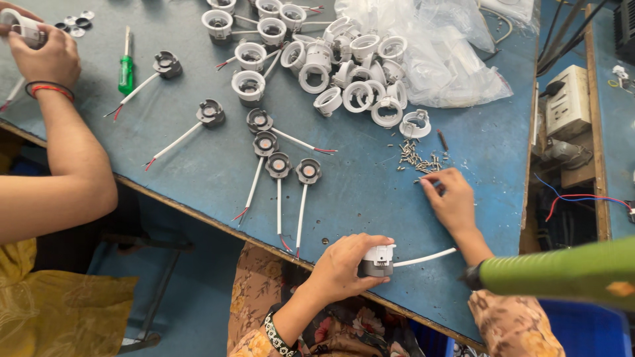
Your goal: The person assembles small electrical components by inserting wires into sockets, securing them with screws, and attaching plastic rings. They use a screwdriver and a green glue gun to fasten parts and apply adhesive. Completed units are placed on the table.
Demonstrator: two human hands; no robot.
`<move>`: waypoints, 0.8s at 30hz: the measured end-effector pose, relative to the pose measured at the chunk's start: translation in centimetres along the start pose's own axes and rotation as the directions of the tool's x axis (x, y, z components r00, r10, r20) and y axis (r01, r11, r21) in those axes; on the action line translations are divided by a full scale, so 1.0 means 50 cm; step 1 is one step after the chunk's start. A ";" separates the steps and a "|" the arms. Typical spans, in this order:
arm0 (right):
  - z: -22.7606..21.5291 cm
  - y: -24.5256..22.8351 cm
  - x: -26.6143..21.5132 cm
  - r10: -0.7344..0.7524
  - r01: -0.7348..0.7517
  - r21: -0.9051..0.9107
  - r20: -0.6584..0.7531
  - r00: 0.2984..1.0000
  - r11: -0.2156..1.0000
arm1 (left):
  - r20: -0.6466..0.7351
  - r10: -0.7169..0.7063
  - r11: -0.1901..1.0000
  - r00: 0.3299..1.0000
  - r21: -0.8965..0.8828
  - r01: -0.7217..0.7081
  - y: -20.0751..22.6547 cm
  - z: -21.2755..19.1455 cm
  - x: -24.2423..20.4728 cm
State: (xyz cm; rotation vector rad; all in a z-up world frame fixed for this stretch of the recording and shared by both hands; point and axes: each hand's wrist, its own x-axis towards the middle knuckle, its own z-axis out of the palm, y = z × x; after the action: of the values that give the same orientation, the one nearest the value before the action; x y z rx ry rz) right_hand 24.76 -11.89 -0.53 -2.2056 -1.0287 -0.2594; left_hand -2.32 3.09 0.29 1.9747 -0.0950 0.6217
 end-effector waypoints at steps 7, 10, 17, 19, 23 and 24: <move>-0.087 0.001 -0.097 0.309 -0.392 0.262 0.306 0.901 0.882 | -0.007 -0.076 0.997 0.997 -0.005 0.076 0.004 0.006 0.004; -0.130 -0.060 -0.135 0.141 -0.268 0.249 0.433 0.890 0.931 | -0.023 0.017 0.992 1.000 0.125 -0.014 0.004 0.013 0.010; -0.130 -0.243 -0.143 -0.051 -0.099 0.218 0.592 0.804 0.971 | -0.028 -0.026 0.986 0.999 0.161 0.030 -0.001 0.033 0.009; -0.127 -0.271 -0.135 0.023 -0.128 0.128 0.612 0.790 0.983 | -0.035 -0.020 0.985 0.999 0.168 0.025 -0.005 0.035 0.004; -0.128 -0.282 -0.126 0.043 -0.098 0.061 0.593 0.804 0.993 | -0.030 0.018 0.982 0.999 0.191 -0.012 -0.009 0.038 0.007; -0.125 -0.275 -0.128 0.019 -0.071 0.066 0.585 0.811 0.995 | -0.029 0.017 0.980 0.999 0.197 -0.011 -0.010 0.040 0.007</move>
State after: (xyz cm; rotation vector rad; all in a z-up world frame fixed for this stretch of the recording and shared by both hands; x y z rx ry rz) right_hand 10.95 -13.57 8.19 -2.2736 -1.2703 0.5204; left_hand -1.07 1.68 -0.66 2.1562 -0.0300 0.6923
